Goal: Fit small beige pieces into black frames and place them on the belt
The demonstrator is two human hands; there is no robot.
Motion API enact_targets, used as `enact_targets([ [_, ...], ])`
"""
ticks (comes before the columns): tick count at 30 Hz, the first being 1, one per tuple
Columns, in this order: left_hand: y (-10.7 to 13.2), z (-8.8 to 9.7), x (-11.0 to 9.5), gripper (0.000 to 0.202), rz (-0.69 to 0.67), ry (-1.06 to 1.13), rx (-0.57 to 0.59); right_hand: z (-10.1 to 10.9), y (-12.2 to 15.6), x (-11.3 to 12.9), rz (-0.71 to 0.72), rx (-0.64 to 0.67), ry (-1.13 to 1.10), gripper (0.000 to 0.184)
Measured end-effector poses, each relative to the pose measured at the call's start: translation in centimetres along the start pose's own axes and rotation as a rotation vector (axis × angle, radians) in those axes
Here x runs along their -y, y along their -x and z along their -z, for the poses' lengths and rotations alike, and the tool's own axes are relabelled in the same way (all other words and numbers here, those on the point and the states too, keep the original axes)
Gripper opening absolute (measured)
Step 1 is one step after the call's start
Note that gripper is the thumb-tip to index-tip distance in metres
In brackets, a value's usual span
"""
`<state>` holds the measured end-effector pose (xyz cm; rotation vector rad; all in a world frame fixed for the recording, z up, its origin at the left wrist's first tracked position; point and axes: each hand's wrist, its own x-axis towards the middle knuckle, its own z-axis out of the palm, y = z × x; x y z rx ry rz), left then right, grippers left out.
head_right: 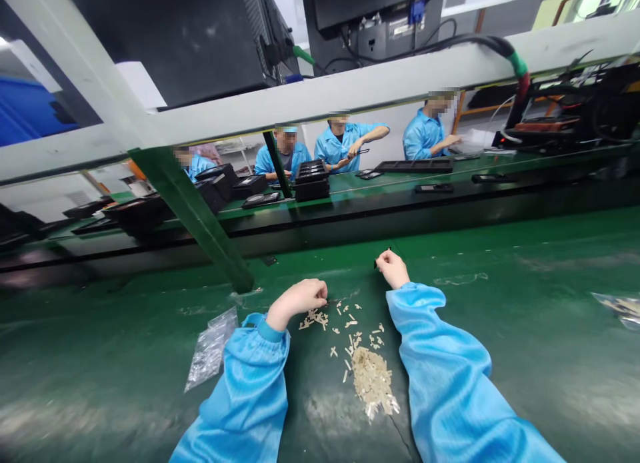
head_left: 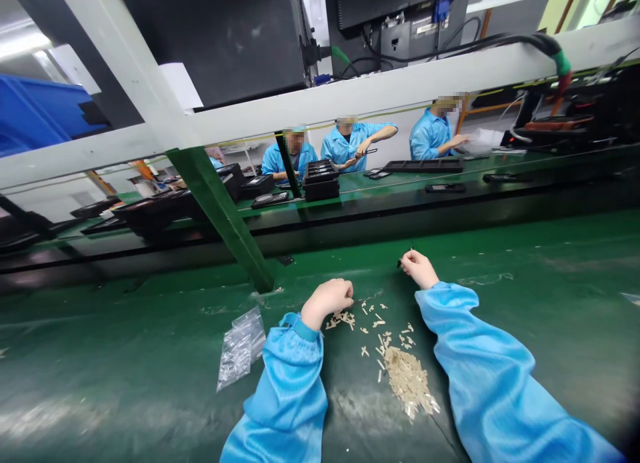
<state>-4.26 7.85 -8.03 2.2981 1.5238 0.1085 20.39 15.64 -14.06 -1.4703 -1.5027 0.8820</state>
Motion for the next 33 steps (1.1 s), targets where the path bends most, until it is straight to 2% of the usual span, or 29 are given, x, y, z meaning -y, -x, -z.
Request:
enact_targets([
  [3, -0.1, -0.1, -0.1, 0.010, 0.033, -0.090, 0.023, -0.1, -0.4, -0.8, 0.059, 0.020, 0.077, 0.028],
  [9, -0.5, -0.9, -0.3, 0.015, 0.044, -0.188, 0.060, -0.4, -0.4, -1.5, 0.167, 0.146, 0.228, 0.023],
  [13, -0.8, -1.5, -0.5, 0.027, 0.065, -0.221, 0.097, -0.2, -0.5, -2.1, 0.163, 0.204, 0.317, 0.026],
  [19, -1.0, -1.5, -0.1, 0.027, 0.071, -0.195, 0.110, 0.1, -0.6, -2.4, 0.138, 0.217, 0.395, 0.027],
  [24, -1.0, -1.2, 0.2, 0.023, 0.086, -0.133, 0.050, 0.1, -0.4, -2.2, 0.104, 0.184, 0.445, 0.026],
  [27, -1.0, -1.1, 0.3, 0.014, 0.092, -0.079, -0.016, 0.1, -0.2, -1.9, 0.105, 0.185, 0.456, 0.026],
  [29, -1.0, -0.9, 0.4, 0.008, 0.091, -0.025, -0.051, 0.1, -0.1, -1.6, 0.127, 0.195, 0.448, 0.026],
  [33, -0.9, -0.6, 0.9, 0.014, 0.069, 0.121, -0.102, -0.3, 0.5, -0.4, 0.226, 0.239, 0.392, 0.025],
])
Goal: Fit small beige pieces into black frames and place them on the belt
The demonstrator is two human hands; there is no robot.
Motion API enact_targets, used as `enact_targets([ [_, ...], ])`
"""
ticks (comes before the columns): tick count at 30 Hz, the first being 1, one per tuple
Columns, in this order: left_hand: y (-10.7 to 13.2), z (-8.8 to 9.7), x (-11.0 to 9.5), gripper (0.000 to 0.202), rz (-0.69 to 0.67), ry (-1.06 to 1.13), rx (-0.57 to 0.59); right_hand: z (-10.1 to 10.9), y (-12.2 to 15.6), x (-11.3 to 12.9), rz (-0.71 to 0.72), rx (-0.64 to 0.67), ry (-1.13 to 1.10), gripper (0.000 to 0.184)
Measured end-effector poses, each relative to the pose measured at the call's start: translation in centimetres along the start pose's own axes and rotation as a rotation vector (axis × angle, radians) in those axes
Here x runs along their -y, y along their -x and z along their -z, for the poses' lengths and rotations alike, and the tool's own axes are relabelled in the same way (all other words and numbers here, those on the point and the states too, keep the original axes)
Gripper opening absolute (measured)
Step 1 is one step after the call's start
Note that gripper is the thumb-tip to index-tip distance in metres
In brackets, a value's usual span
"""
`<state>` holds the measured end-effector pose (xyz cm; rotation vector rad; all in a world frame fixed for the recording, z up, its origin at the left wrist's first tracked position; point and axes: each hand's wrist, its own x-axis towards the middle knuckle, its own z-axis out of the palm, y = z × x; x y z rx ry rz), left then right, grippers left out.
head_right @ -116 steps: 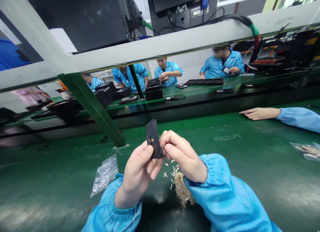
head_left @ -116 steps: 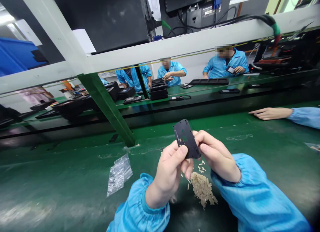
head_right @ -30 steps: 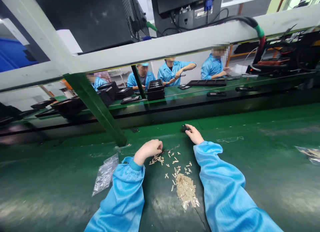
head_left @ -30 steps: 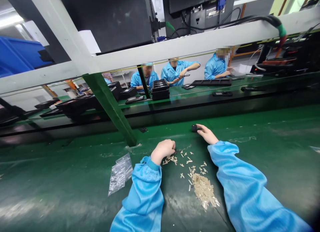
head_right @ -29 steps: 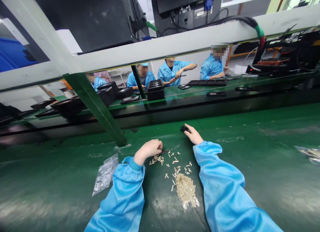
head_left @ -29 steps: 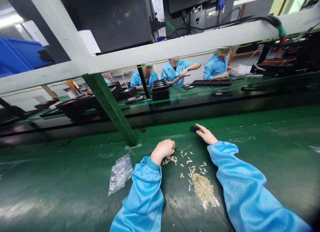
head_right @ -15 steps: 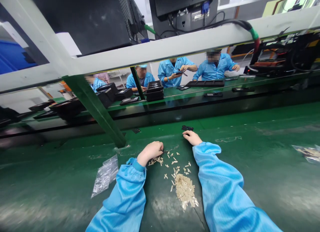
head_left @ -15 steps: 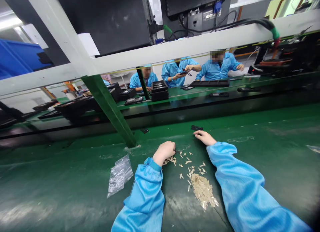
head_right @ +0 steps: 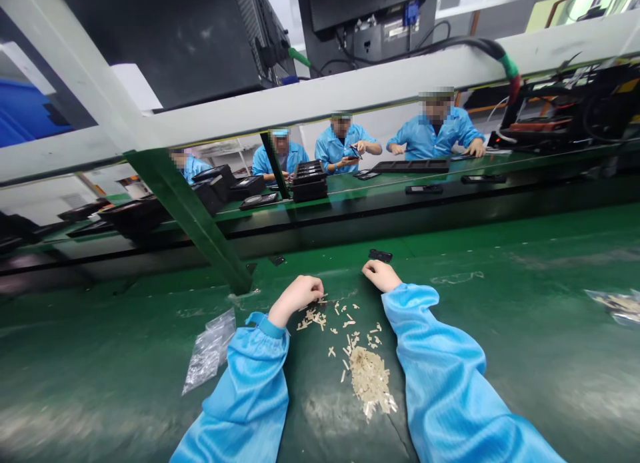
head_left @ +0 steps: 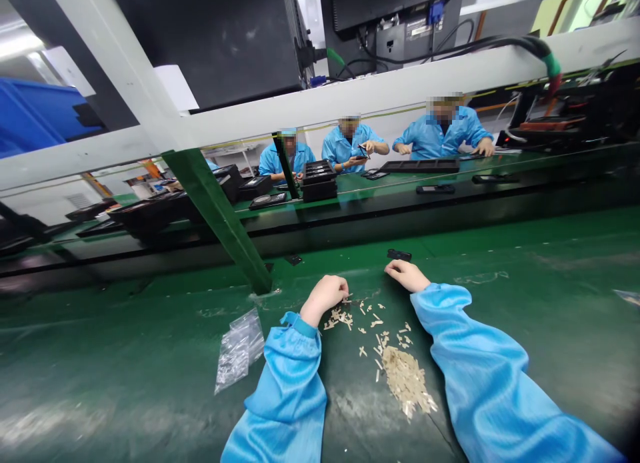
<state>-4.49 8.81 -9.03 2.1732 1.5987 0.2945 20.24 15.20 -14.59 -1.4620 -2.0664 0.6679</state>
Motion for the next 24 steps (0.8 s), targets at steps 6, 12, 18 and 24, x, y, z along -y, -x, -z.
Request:
enact_targets([
  [6, 0.0, 0.6, 0.0, 0.014, -0.022, 0.313, -0.104, -0.1, 1.2, 4.9, 0.226, 0.009, -0.125, 0.010],
  [12, 0.4, 1.0, -2.0, 0.008, -0.099, 0.703, -0.177, 0.3, 3.3, 10.4, 0.408, -0.115, -0.187, 0.004],
  [18, 1.5, 1.7, -4.0, 0.008, -0.159, 0.897, -0.198, 0.6, 4.2, 12.0, 0.491, -0.281, -0.149, 0.010],
  [24, 1.7, 1.7, -4.7, 0.006, -0.160, 0.945, -0.250, 0.5, 4.6, 12.4, 0.536, -0.364, -0.105, 0.014],
])
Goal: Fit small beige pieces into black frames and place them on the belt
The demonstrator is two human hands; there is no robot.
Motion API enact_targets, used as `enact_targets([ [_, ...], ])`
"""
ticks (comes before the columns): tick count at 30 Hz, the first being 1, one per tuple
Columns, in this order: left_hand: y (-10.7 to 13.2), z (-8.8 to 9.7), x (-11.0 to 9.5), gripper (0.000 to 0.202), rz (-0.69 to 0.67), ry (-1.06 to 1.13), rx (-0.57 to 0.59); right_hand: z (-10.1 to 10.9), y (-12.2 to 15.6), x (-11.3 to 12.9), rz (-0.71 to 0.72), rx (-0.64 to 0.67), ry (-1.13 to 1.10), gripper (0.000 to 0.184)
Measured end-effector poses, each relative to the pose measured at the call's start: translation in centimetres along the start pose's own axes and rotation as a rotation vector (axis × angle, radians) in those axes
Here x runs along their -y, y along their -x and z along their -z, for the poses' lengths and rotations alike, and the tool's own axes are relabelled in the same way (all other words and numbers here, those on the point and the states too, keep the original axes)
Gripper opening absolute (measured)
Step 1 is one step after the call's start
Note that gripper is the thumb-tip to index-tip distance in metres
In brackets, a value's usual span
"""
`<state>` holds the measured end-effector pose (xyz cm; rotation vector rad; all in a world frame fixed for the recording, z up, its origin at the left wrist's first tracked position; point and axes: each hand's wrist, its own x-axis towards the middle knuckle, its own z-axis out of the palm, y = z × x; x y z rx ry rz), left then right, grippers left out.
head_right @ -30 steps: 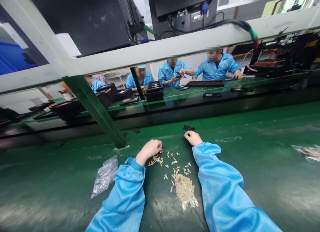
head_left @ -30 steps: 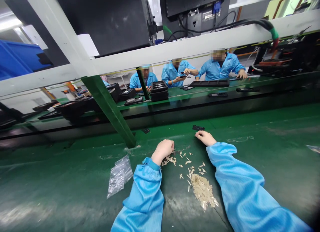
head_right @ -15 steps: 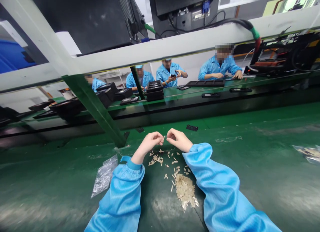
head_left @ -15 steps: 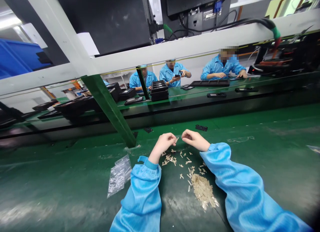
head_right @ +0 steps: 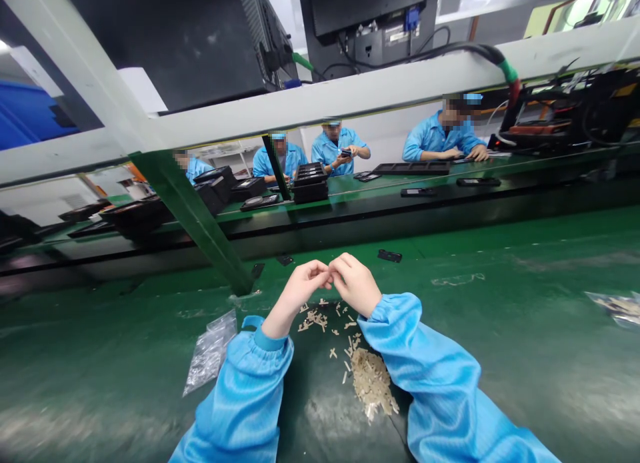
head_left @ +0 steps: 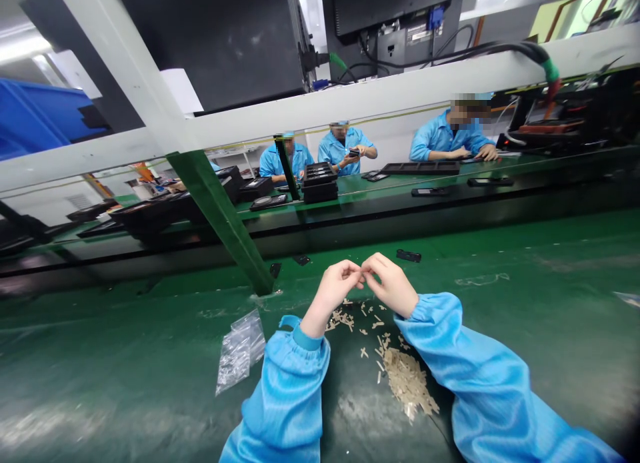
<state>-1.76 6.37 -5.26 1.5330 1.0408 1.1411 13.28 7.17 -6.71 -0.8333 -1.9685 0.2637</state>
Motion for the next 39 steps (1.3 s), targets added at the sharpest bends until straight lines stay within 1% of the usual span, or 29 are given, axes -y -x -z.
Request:
enact_targets([
  [3, 0.01, -0.09, 0.01, 0.009, 0.000, 0.009, -0.006, 0.10, 0.00, 0.28, 0.016, -0.020, 0.007, 0.015],
  [9, 0.09, -0.05, -0.05, 0.008, 0.006, 0.009, -0.010, 0.58, -0.15, 0.64, 0.015, -0.043, 0.004, 0.014],
  [15, 0.11, 0.04, 0.02, 0.012, -0.003, -0.002, -0.012, 0.58, -0.29, 0.59, 0.019, -0.062, 0.029, 0.014],
  [21, -0.05, 0.07, 0.34, 0.009, -0.007, -0.029, -0.018, 0.22, -0.10, 0.09, 0.089, -0.067, 0.116, 0.010],
  [27, 0.02, -0.23, 0.37, 0.006, -0.025, -0.081, -0.064, -0.11, 0.15, 0.07, 0.162, -0.091, 0.216, 0.014],
  [34, 0.00, -0.29, 0.11, 0.008, -0.036, -0.133, -0.110, -0.12, 0.19, 0.12, 0.218, -0.104, 0.239, 0.017],
  [39, -0.08, -0.30, 0.26, 0.007, -0.042, -0.165, -0.119, -0.21, 0.26, 0.14, 0.230, -0.109, 0.230, 0.016],
])
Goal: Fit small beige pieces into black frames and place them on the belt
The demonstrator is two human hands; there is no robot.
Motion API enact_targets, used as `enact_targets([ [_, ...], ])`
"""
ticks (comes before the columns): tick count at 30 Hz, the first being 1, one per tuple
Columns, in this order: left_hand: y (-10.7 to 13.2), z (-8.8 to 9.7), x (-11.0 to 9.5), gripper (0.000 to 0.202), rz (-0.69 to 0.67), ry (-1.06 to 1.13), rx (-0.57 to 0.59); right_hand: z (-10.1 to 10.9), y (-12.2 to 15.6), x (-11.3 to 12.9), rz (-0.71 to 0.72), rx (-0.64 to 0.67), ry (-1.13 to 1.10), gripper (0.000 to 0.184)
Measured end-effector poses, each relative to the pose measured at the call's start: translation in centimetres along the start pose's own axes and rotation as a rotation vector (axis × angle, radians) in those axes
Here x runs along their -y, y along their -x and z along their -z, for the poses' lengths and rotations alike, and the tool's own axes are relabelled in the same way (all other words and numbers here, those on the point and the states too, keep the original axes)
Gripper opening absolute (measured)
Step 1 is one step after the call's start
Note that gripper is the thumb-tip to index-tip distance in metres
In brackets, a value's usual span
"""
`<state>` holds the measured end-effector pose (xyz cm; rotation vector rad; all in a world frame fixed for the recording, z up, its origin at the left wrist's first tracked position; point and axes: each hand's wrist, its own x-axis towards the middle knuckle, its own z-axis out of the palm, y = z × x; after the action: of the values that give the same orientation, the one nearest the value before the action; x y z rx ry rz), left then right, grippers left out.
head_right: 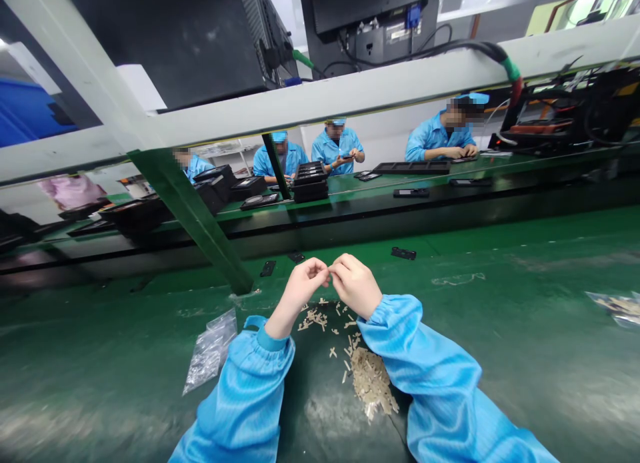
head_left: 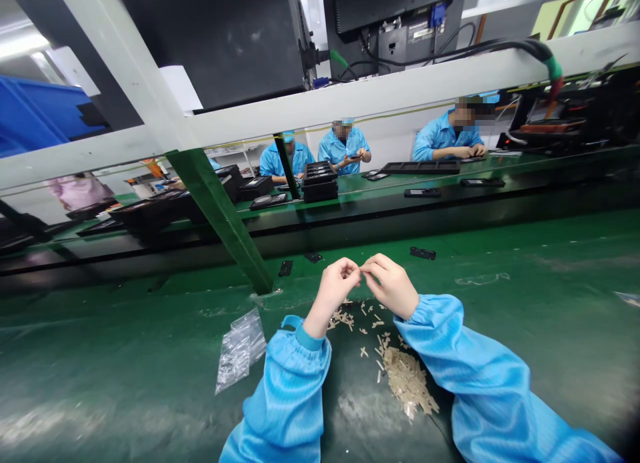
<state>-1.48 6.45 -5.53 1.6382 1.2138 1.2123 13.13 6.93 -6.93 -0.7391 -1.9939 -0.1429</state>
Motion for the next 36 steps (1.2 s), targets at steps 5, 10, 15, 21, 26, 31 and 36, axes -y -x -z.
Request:
enact_targets([
  [5, 0.1, 0.0, 0.1, 0.005, -0.031, -0.039, 0.006, 0.0, -0.1, 0.1, -0.028, -0.015, -0.015, 0.015],
  [10, 0.3, -0.1, 0.0, 0.005, -0.074, -0.079, 0.003, 0.0, -0.1, 0.1, -0.064, -0.018, -0.021, 0.015],
  [15, 0.5, 0.0, -0.4, 0.007, -0.112, -0.121, -0.003, 0.1, -0.2, 0.0, -0.081, -0.002, -0.033, 0.015],
  [21, 0.7, 0.0, -0.8, 0.008, -0.159, -0.173, -0.007, 0.1, -0.1, -0.2, -0.102, 0.008, -0.038, 0.015],
  [26, 0.9, -0.1, -1.1, 0.008, -0.161, -0.176, 0.003, -0.1, 0.0, -0.1, -0.121, 0.004, -0.036, 0.015],
  [31, 0.7, 0.0, -1.0, 0.008, -0.132, -0.130, 0.026, 0.0, -0.2, 0.0, -0.138, -0.008, -0.036, 0.016],
  [36, 0.4, 0.5, -0.7, 0.005, -0.114, -0.063, 0.053, 0.8, -0.4, -0.1, -0.157, -0.026, -0.065, 0.016],
])
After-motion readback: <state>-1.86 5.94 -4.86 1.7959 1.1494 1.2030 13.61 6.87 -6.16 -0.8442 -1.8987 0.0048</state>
